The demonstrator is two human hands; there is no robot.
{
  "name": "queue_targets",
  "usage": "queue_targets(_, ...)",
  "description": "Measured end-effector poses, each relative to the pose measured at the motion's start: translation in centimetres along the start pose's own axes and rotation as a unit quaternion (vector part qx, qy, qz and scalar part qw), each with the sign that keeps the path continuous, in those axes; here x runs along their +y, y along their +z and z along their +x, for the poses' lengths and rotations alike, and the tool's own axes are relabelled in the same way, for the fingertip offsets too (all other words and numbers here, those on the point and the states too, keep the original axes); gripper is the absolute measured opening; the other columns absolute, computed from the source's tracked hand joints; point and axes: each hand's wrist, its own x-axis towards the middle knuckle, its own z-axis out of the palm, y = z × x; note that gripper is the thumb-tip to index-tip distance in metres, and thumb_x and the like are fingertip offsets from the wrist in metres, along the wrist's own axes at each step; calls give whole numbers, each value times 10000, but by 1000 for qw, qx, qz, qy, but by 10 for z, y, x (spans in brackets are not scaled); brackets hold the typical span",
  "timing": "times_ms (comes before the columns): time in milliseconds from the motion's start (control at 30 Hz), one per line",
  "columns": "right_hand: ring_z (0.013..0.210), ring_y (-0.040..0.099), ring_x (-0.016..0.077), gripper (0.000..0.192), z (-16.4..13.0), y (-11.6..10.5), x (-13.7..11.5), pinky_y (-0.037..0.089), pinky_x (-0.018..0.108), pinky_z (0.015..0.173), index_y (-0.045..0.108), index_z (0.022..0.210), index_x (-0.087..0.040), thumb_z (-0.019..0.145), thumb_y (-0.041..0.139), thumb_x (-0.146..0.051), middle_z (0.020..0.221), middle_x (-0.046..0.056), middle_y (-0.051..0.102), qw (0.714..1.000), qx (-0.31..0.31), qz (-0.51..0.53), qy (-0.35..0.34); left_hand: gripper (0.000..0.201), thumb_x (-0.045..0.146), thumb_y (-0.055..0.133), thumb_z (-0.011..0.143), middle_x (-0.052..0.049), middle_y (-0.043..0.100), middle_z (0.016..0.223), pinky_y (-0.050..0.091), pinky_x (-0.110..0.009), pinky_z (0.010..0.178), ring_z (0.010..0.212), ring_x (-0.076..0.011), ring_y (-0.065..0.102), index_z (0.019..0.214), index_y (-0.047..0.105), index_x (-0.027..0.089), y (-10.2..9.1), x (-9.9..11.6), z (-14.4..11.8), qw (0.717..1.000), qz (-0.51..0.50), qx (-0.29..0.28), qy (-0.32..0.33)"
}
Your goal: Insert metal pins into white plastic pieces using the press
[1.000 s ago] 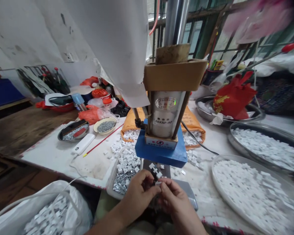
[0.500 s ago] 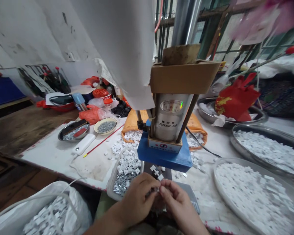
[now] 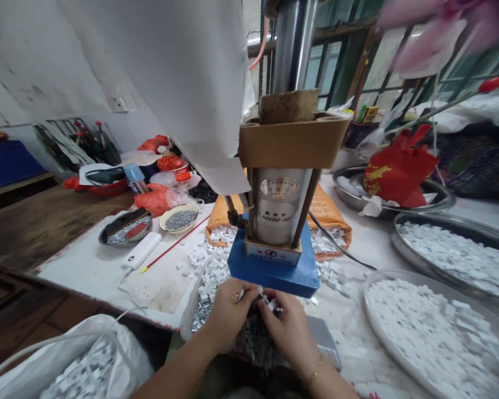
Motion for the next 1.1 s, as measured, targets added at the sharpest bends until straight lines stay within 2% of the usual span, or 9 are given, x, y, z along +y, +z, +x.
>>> queue_targets(167, 729, 608, 231, 191, 1, 9, 9, 481, 328, 668, 704, 809, -216, 757, 607, -372, 777, 68, 700, 1000, 14, 9, 10, 177, 176, 553, 840, -27, 714, 817, 468, -289, 789, 800, -176, 622, 832, 729, 195, 4, 1, 2, 998, -25, -47, 16)
queue_targets(367, 624, 587, 198, 216, -2, 14, 19, 471, 288, 569, 693, 775, -199, 760, 591, -389, 707, 53, 683, 1000, 24, -1, 21, 180, 156, 547, 842, -10, 702, 786, 470, -272, 769, 788, -166, 625, 820, 720, 202, 6, 0, 1, 998, -33, -45, 27)
queue_targets(500, 630, 589, 198, 163, -2, 16, 18, 479, 295, 573, 688, 785, -199, 768, 573, -313, 711, 53, 676, 1000, 12, -11, 19, 162, 134, 562, 825, -24, 701, 777, 467, -283, 744, 763, -174, 621, 763, 699, 193, 9, -3, -2, 996, 32, -18, 80)
queue_targets(600, 725, 610, 211, 153, -5, 6, 15, 505, 317, 652, 681, 858, -206, 752, 585, -259, 802, 60, 679, 1000, -2, -12, 10, 162, 98, 538, 821, -48, 686, 782, 464, -292, 740, 781, -186, 610, 767, 666, 181, 12, -7, -6, 983, 90, 10, 160)
queue_targets(733, 968, 591, 256, 290, -21, -31, 19, 493, 394, 843, 636, 1024, -217, 746, 615, -293, 1038, 99, 637, 995, -32, -88, -28, 182, 49, 483, 824, -65, 654, 837, 456, -299, 767, 834, -192, 588, 834, 605, 183, 16, -9, -8, 966, 127, 6, 226)
queue_targets(800, 1048, 560, 292, 252, -33, -53, 25, 469, 451, 889, 655, 993, -231, 776, 594, -343, 1106, 122, 614, 981, -54, -179, -55, 169, 43, 478, 817, -65, 631, 822, 453, -303, 760, 819, -194, 578, 837, 569, 184, 17, -10, -9, 964, 137, 14, 229)
queue_targets(900, 1131, 501, 385, 166, -53, -73, 39, 463, 545, 842, 687, 870, -269, 762, 611, -369, 1169, 127, 611, 934, -102, -330, -92, 163, 35, 469, 802, -53, 589, 775, 449, -299, 728, 773, -191, 562, 831, 517, 188, 18, -11, -9, 962, 138, 25, 233)
queue_targets(1000, 1191, 449, 420, 116, -65, -73, 50, 486, 547, 782, 676, 841, -276, 772, 596, -323, 1195, 102, 625, 897, -117, -406, -131, 158, 37, 465, 792, -43, 559, 758, 443, -290, 694, 747, -187, 552, 797, 480, 195, 19, -11, -10, 963, 132, 35, 231)
queue_targets(1100, 1221, 424, 415, 101, -65, -68, 54, 488, 539, 787, 658, 775, -258, 789, 586, -327, 1246, 93, 600, 888, -102, -420, -158, 142, 55, 482, 786, -45, 558, 788, 440, -288, 693, 762, -188, 555, 780, 470, 197, 19, -10, -9, 971, 124, 36, 204)
